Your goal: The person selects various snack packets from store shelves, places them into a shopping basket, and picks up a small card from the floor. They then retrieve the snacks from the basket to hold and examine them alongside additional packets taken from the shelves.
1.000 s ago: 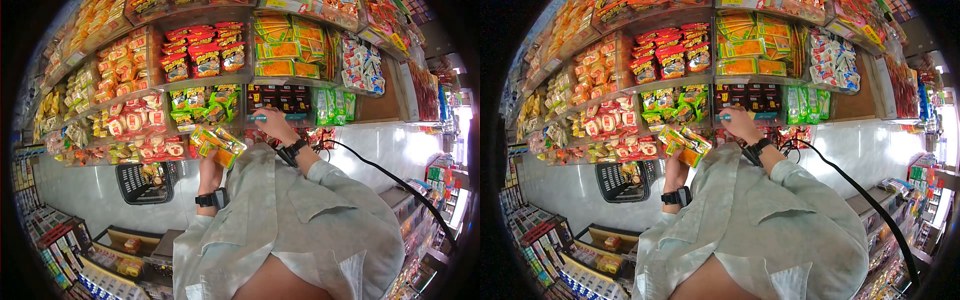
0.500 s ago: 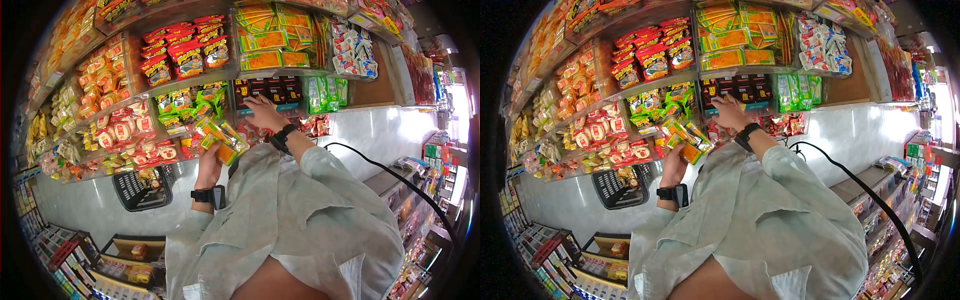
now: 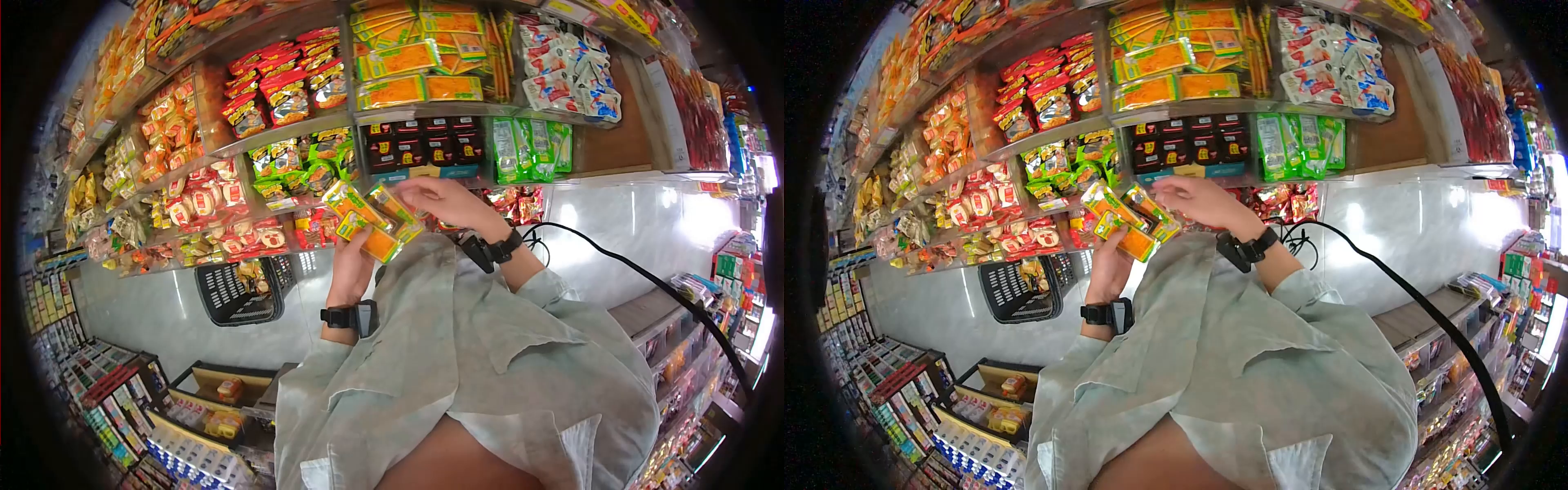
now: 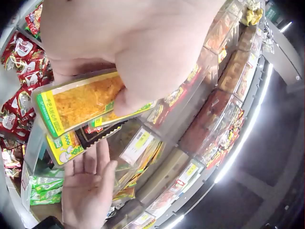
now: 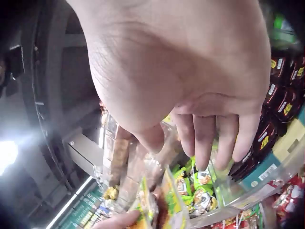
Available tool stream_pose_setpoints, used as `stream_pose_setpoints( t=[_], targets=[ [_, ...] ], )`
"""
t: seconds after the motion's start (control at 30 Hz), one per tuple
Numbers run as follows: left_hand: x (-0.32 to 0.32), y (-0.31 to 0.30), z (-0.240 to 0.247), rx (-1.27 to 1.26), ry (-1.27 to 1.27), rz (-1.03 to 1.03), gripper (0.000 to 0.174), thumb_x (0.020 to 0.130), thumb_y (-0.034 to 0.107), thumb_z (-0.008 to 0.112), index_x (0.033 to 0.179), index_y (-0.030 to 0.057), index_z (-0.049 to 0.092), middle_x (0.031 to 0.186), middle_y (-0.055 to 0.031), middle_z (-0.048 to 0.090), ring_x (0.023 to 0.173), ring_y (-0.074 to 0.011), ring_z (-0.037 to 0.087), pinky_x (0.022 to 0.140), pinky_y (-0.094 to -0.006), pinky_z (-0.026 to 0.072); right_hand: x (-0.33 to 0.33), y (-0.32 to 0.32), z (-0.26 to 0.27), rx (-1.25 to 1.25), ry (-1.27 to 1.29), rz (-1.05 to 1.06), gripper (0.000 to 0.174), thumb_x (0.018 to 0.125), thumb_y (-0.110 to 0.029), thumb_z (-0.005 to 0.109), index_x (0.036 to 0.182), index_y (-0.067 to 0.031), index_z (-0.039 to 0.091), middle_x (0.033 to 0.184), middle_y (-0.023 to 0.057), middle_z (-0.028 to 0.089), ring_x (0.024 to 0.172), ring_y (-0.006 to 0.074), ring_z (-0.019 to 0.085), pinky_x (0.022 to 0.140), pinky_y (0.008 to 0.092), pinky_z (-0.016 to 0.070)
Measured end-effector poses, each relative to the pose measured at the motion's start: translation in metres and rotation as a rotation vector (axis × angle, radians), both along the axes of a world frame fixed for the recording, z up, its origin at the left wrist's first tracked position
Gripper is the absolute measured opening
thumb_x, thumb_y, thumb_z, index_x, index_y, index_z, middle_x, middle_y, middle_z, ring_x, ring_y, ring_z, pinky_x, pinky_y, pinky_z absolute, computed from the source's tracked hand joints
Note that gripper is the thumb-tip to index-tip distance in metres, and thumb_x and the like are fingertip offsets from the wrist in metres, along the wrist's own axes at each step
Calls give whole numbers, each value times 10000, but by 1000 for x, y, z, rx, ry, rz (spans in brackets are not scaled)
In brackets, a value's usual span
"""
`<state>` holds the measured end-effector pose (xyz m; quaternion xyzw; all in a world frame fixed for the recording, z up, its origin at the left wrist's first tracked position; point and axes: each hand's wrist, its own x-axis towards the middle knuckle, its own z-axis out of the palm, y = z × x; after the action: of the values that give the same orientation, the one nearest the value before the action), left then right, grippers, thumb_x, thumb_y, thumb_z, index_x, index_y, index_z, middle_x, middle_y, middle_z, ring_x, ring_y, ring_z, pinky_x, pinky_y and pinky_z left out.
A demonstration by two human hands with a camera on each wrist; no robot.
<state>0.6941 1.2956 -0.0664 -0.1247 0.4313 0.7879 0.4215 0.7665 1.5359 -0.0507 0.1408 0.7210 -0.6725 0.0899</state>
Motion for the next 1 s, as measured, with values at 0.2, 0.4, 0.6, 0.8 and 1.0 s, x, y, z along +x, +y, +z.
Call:
stream_pose_setpoints(
  t=[0.2, 0.4, 0.6, 0.8, 1.0],
  targets=[
    [59, 58, 22, 48, 42, -72, 440, 1013, 53, 579, 1439, 66, 470, 1370, -99, 608, 1270, -269, 612, 1082, -447, 505, 71, 30, 0, 183, 20, 13, 266, 995, -192, 664, 1181, -10, 607, 946, 71, 693, 863, 124, 640, 768, 319, 518],
    [118, 98, 12, -80, 50, -90, 476, 1004, 40, 581, 1463, 68, 454, 1384, -96, 599, 1279, -272, 605, 1088, -453, 499, 131, 70, -30, 67, 108, -126, 327, 960, -280, 709, 1179, -45, 644, 998, 148, 722, 873, 267, 723, 790, 382, 554],
    [154, 116, 23, -91, 58, -106, 447, 999, 32, 573, 1437, 36, 482, 1364, -104, 618, 1264, -262, 614, 1077, -439, 504, 156, 93, -28, 64, 31, -194, 322, 996, -272, 706, 1210, -46, 625, 913, 40, 660, 759, 94, 598, 662, 290, 502],
    [156, 107, 15, -131, 53, -153, 437, 1001, 32, 573, 1428, 15, 480, 1333, -123, 633, 1200, -273, 653, 1050, -440, 520, 148, 94, -10, -169, -122, -231, 378, 981, -205, 713, 1279, -37, 551, 957, 51, 667, 796, 105, 650, 620, 282, 554],
    [150, 96, 17, -147, 23, -99, 406, 998, 34, 576, 1396, 2, 502, 1272, -123, 660, 1152, -259, 675, 995, -405, 543, 125, 82, -11, -82, 55, -145, 371, 965, -109, 698, 1295, -15, 557, 1061, 65, 673, 844, 109, 667, 692, 285, 570]
  ],
)
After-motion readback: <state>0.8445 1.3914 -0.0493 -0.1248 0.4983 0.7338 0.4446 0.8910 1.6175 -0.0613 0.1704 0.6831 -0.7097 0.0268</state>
